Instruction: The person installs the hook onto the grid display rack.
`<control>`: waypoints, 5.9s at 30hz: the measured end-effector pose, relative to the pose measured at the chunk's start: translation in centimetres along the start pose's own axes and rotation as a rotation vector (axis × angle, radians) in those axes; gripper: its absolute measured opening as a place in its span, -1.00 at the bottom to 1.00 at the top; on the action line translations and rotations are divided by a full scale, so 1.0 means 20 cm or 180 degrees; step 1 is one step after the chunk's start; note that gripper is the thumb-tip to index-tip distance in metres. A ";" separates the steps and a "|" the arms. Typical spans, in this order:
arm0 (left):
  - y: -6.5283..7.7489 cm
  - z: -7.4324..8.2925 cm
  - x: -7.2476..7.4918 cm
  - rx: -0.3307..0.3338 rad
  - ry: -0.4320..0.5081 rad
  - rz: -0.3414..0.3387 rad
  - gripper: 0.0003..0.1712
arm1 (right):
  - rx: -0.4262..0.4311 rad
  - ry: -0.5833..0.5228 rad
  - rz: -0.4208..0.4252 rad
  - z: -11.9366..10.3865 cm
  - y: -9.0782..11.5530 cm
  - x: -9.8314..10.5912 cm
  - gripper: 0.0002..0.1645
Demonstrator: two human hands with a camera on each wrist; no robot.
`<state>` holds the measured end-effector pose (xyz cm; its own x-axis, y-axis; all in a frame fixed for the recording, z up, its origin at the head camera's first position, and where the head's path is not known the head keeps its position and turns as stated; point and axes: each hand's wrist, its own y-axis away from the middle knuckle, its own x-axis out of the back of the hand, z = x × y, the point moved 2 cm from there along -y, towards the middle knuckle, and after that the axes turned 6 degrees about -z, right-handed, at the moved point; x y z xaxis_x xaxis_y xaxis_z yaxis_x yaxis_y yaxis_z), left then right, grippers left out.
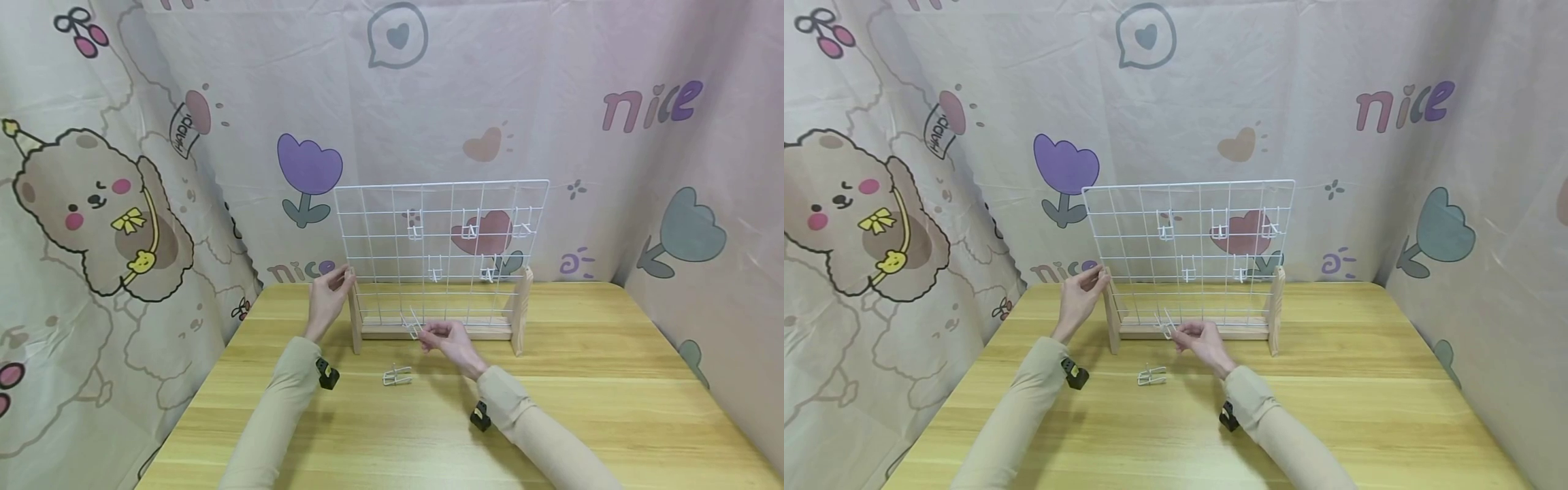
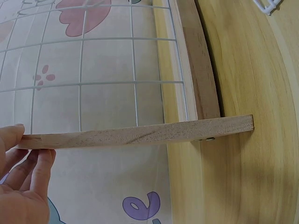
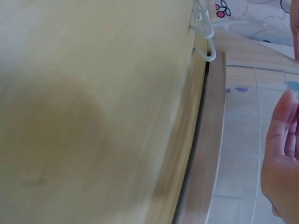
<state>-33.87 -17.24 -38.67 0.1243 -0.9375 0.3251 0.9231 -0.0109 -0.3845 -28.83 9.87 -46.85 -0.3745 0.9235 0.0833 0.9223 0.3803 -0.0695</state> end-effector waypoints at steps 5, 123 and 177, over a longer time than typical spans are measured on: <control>0.00 0.00 0.00 -0.0003 -0.0003 0.0008 -0.55 | 0.0058 -0.0024 0.0125 -0.03 -0.01 -0.03 -0.74; 0.01 0.00 0.01 0.0015 0.0054 -0.0031 -0.53 | 0.0588 -0.1577 0.0815 -0.31 -0.32 -0.28 -0.68; 0.01 0.00 0.00 -0.0010 0.0013 -0.0020 -0.53 | 0.0266 0.1106 -0.0848 0.04 0.09 0.05 -0.83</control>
<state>-33.71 -17.28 -38.76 0.1169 -0.9388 0.3240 0.9227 -0.0180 -0.3851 -27.64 11.56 -47.62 -0.5305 0.7262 0.4373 0.7816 0.6187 -0.0793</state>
